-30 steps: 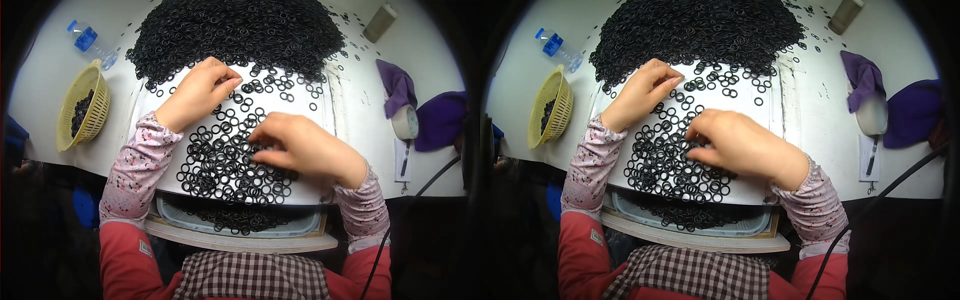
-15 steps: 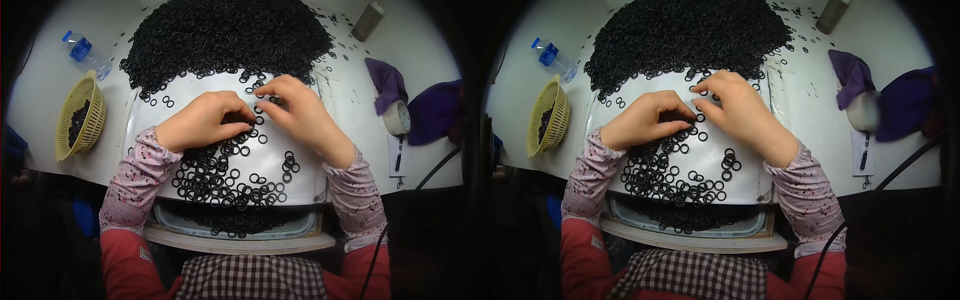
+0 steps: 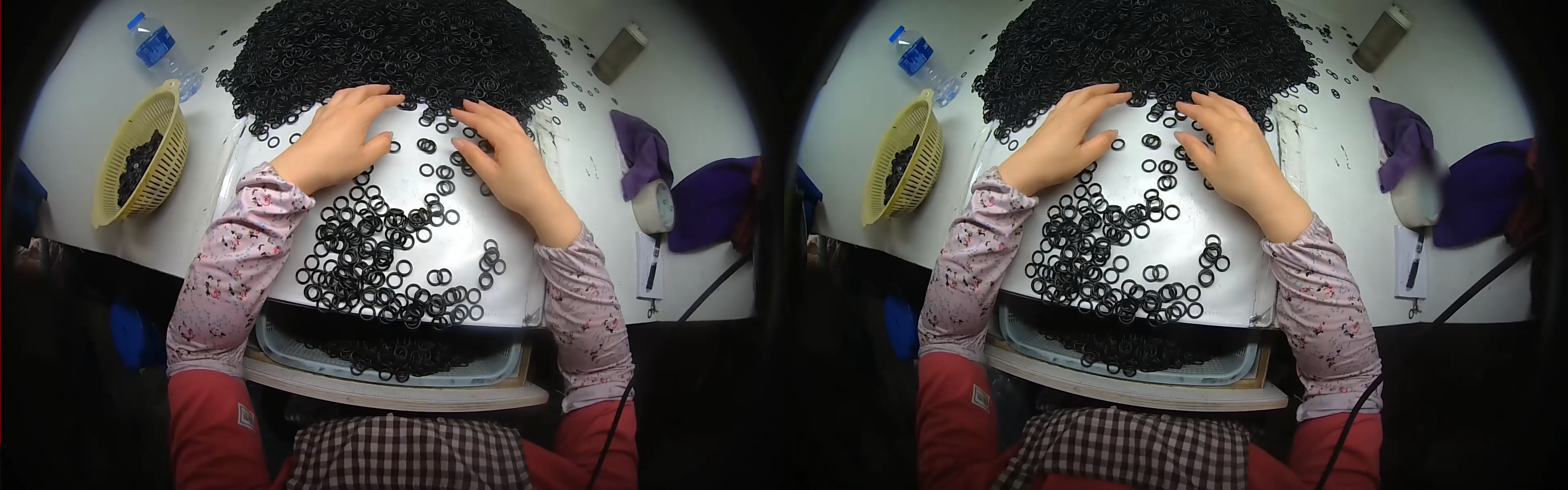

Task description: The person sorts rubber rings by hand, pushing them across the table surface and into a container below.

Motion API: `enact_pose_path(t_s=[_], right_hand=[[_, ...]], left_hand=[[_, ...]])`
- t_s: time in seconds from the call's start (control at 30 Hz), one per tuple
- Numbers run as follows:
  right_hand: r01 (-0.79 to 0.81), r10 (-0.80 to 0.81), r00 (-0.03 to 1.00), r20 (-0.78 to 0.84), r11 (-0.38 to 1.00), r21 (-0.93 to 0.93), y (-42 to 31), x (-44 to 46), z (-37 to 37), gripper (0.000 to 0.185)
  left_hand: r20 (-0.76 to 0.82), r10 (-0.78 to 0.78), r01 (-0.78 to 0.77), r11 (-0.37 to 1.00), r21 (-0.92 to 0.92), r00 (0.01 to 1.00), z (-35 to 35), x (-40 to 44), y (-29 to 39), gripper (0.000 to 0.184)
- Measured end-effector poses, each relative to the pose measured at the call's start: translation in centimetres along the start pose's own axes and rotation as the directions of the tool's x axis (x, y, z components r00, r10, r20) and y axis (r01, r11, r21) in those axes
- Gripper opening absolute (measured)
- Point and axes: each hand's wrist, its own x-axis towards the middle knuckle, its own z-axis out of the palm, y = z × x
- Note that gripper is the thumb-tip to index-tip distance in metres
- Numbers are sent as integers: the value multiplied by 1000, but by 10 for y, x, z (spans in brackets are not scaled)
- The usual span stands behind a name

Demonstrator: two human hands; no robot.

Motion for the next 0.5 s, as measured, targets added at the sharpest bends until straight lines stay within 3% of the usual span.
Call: enact_pose_path(t_s=[0.03, 0.13, 0.23, 0.27, 0.3, 0.37, 0.43, 0.5], right_hand=[[-13, 11, 998, 58, 999, 40, 1, -1, 0, 30], [-83, 38, 978, 207, 974, 211, -11, 0, -8, 24], [-339, 221, 921, 321, 860, 382, -32, 7, -23, 23], [-369, 263, 918, 297, 841, 397, -33, 8, -23, 25], [-285, 222, 952, 213, 896, 340, -28, 7, -19, 26], [-123, 114, 992, 54, 973, 198, -13, 2, -5, 29], [-87, 56, 980, 192, 983, 160, -15, -1, -8, 29], [-388, 217, 888, 406, 826, 408, -24, 2, -20, 28]], left_hand=[[2, 24, -24, 1000, 15, 1000, -3, 1, 3, 48], [155, 25, 2, 985, -171, 988, -16, 5, 9, 43], [227, 4, 96, 899, -428, 974, -19, 8, 12, 39], [253, -15, 142, 859, -492, 967, -21, 8, 13, 38], [282, -33, 190, 812, -552, 959, -24, 9, 15, 37], [210, -64, 144, 910, -389, 976, -29, 9, 17, 36], [107, -74, 99, 965, -245, 991, -24, 8, 11, 36], [71, -50, 61, 986, -153, 996, -14, 6, 4, 40]])
